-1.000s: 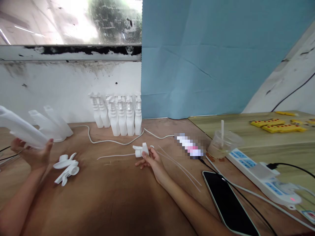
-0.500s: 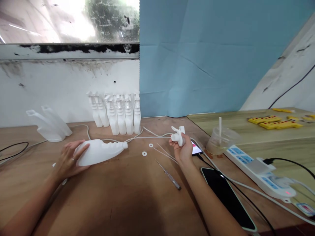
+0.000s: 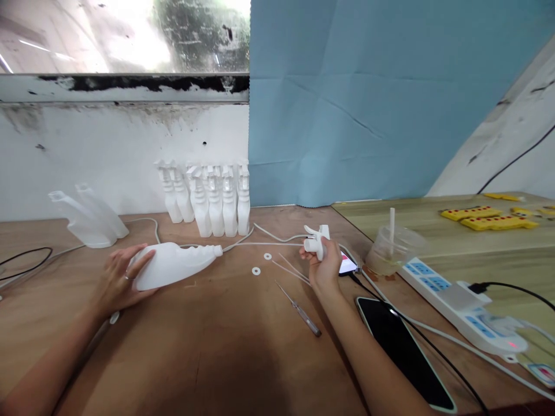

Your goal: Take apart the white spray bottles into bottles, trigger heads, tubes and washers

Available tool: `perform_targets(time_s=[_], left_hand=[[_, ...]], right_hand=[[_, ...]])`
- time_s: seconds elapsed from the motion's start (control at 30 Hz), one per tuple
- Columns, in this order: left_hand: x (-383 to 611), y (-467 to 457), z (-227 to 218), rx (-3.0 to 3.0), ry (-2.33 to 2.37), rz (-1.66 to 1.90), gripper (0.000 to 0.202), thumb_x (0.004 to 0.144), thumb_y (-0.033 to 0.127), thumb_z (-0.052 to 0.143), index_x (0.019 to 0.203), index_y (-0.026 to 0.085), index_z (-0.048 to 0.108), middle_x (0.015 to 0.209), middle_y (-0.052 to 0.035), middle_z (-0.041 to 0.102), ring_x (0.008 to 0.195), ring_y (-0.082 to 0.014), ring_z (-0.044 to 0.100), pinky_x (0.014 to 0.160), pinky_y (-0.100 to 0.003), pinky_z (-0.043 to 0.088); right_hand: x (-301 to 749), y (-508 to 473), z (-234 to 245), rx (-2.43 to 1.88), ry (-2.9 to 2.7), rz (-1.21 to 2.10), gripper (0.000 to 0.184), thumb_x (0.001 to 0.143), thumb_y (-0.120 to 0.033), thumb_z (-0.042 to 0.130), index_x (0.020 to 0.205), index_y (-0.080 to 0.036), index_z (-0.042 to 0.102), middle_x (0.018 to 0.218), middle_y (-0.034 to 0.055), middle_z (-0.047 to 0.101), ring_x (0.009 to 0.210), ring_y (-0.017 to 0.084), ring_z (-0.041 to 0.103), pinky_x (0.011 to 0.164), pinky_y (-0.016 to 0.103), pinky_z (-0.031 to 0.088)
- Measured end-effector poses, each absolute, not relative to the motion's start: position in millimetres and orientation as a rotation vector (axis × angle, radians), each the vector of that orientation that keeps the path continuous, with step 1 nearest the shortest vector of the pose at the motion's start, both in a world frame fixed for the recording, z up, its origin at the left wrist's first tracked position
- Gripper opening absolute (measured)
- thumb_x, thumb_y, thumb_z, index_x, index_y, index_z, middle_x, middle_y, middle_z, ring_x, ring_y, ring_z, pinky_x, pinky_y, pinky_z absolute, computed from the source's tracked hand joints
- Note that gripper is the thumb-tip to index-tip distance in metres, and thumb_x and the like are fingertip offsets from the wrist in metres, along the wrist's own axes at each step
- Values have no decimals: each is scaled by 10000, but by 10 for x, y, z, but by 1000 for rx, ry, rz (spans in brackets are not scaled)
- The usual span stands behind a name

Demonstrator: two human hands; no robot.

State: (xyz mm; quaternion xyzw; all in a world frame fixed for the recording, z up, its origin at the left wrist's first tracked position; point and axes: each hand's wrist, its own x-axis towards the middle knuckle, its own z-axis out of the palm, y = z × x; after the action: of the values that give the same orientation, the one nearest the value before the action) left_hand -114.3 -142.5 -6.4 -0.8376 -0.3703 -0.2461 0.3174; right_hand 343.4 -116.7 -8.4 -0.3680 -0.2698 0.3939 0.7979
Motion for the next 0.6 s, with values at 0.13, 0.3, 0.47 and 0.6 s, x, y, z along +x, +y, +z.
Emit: perform_targets(time_s=[0.13,0.3,0.47,0.6], left_hand=[[-1112,-1445,-46,-2219,-968,-640,896,753,421,685,1477,217,198,1274,-218,487,1122,-352,519,960,-503,371],[-987,-1486,-50,-2266,-953,-641,884,760,438,669,1478,217,202,1279,-219,483,1131,-357,508,961,-515,360],[-750,-1553,-105,-2370,-909,-664,844,767,438,652,1467,211,239,1279,-210,487,1140,-353,494,956,-512,356],[-636,-1580,-142,-2431,-892,-650,812,779,415,636,1464,209,253,1289,-211,481,1141,-360,485,946,-519,353]], right_hand=[[3228,-1248,-107,-776,-679,985,171,709,-317,637,746,-189,528,643,10,665,465,149,591,414,246,435],[2888,-1416,-100,-807,-873,1209,244,749,-349,699,899,-211,565,812,20,694,569,162,632,465,255,459],[2674,-1535,-129,-831,-990,1448,314,737,-362,716,969,-185,598,922,68,691,682,191,635,513,274,468],[2630,-1585,-154,-779,-963,1584,249,728,-309,687,928,-195,593,902,52,670,717,195,618,544,289,470]])
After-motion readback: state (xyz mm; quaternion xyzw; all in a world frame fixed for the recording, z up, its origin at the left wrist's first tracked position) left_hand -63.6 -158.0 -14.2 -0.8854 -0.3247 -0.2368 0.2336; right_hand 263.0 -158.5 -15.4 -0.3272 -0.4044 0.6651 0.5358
